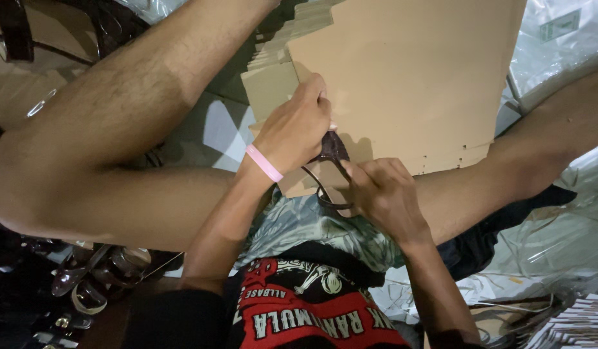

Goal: The person sits on the floor and assembles brown high-heeled sandals by threading straps through buckles and adjusting them. They handle multiple sandals one at a time, manipulating the straps and buckles with both hands.

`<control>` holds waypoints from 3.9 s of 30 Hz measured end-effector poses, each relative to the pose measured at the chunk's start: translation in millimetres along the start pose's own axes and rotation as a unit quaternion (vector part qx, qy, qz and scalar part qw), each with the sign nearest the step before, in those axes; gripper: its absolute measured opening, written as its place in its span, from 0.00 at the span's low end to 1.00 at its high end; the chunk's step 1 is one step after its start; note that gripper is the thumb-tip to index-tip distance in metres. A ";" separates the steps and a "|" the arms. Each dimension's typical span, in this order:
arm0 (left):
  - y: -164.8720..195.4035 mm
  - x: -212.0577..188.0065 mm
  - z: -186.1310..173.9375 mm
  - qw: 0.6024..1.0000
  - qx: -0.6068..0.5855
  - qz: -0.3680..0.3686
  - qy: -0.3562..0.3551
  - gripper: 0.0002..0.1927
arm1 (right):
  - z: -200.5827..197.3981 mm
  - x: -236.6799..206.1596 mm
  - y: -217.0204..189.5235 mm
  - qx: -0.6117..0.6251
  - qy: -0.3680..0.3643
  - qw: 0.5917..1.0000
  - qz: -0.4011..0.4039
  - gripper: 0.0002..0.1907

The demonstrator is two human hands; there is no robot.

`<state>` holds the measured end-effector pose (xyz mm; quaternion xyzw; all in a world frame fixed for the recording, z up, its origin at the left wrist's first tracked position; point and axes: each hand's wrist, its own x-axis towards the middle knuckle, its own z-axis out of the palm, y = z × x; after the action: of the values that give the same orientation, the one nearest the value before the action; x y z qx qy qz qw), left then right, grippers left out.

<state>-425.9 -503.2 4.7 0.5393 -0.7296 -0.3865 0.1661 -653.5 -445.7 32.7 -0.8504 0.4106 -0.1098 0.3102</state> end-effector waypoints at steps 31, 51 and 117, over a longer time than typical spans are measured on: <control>38.4 -35.0 28.3 0.996 0.028 0.067 0.060 0.12 | 13.2 -31.2 -11.6 0.185 0.106 0.894 0.394 0.15; 17.2 -60.5 26.8 0.980 -0.148 -0.015 0.131 0.17 | 36.1 -6.6 24.3 0.295 0.244 0.870 0.311 0.23; 5.7 -46.9 30.0 0.961 -0.262 -0.038 0.074 0.10 | 54.0 -3.9 2.2 0.397 0.129 0.819 0.394 0.05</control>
<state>-432.4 -448.1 -2.2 0.5314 -0.5674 -0.5292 0.3401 -633.5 -420.2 -10.7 -0.3972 0.6678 -0.2398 0.5820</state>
